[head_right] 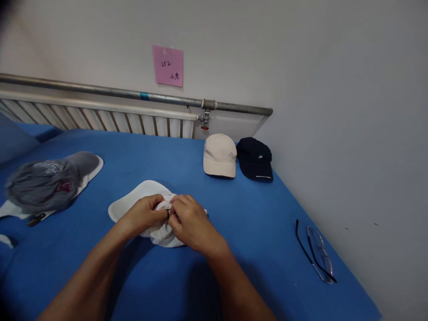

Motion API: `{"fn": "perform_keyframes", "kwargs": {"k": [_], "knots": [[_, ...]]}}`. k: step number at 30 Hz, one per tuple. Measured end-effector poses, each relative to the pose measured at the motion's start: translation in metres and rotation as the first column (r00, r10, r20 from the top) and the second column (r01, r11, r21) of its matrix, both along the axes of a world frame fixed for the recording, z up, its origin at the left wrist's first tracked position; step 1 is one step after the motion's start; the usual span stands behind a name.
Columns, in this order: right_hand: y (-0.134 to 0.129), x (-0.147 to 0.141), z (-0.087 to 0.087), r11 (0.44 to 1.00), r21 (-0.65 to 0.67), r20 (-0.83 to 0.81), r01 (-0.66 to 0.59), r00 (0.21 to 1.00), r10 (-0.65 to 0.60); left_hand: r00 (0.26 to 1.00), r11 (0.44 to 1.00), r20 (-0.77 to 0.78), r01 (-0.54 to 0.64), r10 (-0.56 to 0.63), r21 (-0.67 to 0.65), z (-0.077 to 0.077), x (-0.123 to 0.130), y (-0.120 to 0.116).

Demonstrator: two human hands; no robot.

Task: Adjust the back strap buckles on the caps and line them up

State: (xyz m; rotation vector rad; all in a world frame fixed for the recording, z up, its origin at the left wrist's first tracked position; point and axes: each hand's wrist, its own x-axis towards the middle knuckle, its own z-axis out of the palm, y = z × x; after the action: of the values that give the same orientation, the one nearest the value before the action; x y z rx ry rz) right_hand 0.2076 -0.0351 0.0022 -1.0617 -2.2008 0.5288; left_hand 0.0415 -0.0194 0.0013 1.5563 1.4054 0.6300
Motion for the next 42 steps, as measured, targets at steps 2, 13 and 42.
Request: {"fn": "perform_keyframes", "kwargs": {"k": [2,13,42], "knots": [[-0.001,-0.002,-0.001,1.0,0.022,0.01,0.005,1.0,-0.006,1.0,1.0,0.007,-0.016,0.016,0.016,0.0,-0.001,0.0],[0.0,-0.005,-0.005,0.996,0.051,0.03,0.068,0.997,-0.069,0.993,0.998,0.099,0.053,-0.057,0.046,-0.005,-0.004,0.002],[0.016,0.014,-0.006,0.966,-0.113,-0.274,0.233,0.927,-0.255,0.898,0.969,0.44,0.101,0.008,-0.224,0.007,-0.013,0.002]]}}
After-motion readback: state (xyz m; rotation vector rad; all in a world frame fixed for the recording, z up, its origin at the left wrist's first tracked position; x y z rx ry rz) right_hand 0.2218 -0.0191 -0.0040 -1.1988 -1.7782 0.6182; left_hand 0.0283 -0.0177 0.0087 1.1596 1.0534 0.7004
